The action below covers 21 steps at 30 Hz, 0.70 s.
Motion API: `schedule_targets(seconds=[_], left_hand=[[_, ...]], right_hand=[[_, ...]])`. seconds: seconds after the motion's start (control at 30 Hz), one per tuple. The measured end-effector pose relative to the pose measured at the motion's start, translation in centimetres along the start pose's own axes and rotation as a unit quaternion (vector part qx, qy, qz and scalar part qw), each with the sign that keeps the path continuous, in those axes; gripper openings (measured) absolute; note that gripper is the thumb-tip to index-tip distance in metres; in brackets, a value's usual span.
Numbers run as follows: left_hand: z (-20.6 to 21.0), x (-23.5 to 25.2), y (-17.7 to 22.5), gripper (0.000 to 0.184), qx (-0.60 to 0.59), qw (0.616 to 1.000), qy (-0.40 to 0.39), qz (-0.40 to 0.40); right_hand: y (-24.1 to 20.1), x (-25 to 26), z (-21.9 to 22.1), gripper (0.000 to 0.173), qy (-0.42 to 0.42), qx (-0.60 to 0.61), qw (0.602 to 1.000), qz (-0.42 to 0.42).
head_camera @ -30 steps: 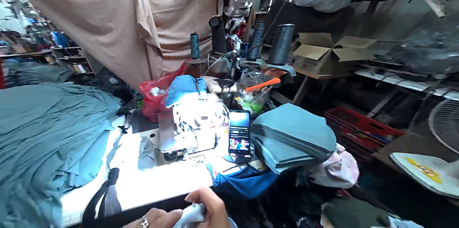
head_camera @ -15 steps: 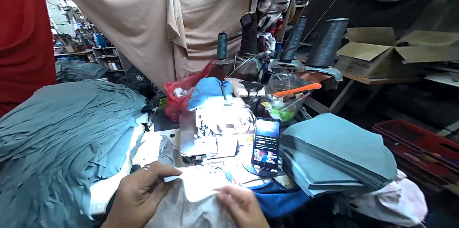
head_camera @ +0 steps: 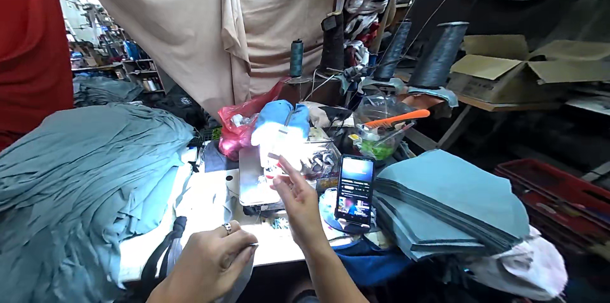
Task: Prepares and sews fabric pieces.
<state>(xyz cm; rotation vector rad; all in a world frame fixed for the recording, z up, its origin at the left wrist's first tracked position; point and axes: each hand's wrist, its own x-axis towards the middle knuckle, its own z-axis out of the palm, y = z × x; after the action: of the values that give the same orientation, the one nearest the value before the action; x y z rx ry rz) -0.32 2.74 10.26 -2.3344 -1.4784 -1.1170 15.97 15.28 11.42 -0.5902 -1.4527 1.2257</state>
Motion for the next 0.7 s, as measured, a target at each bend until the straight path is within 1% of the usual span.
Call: schedule_targets(seconds=[0.1,0.13,0.2,0.23,0.33,0.47,0.53,0.57,0.63,0.67,0.7], left_hand=[[-0.1,0.0,0.2,0.022,-0.009,1.0,-0.012,0.005],[-0.1,0.2,0.4,0.022,-0.013,1.0,-0.015,0.008],[-0.1,0.5,0.9,0.022,-0.022,0.999,-0.022,0.014],[-0.1,0.8,1.1,0.022,-0.024,0.999,-0.024,0.017],[-0.1,1.4,1.5,0.022,-0.027,0.999,-0.022,0.027],[-0.2,2.3,1.2,0.023,-0.04,0.999,-0.013,0.024],[-0.2,2.7,1.0,0.023,-0.04,0.999,-0.013,0.019],[-0.4,2.9,0.8,0.022,-0.033,0.999,-0.01,0.019],[-1.0,3.2,0.7,0.022,-0.017,1.0,0.004,0.021],[-1.6,3.3,0.6,0.021,-0.01,1.0,0.009,0.021],[-2.3,3.4,0.5,0.021,-0.005,1.0,0.013,0.02]], right_hand=[[-0.6,0.8,0.4,0.032,0.055,0.164,0.983,0.064],[-0.9,1.4,0.5,0.03,0.054,0.205,0.973,0.091],[-1.3,2.8,0.7,0.035,0.027,0.259,0.953,0.152],[-1.5,3.4,1.0,0.037,0.017,0.275,0.946,0.173],[-2.4,4.4,2.1,0.034,0.034,0.32,0.923,0.212],[-2.9,4.4,2.6,0.033,0.025,0.333,0.916,0.223],[-2.5,4.3,2.5,0.038,0.017,0.345,0.912,0.221],[-1.8,3.8,2.3,0.046,-0.011,0.337,0.918,0.209],[0.4,1.8,1.3,0.069,-0.13,0.275,0.941,0.146],[1.5,0.2,0.9,0.077,-0.189,0.225,0.95,0.111],[2.2,-1.7,0.6,0.072,-0.228,0.177,0.954,0.083]])
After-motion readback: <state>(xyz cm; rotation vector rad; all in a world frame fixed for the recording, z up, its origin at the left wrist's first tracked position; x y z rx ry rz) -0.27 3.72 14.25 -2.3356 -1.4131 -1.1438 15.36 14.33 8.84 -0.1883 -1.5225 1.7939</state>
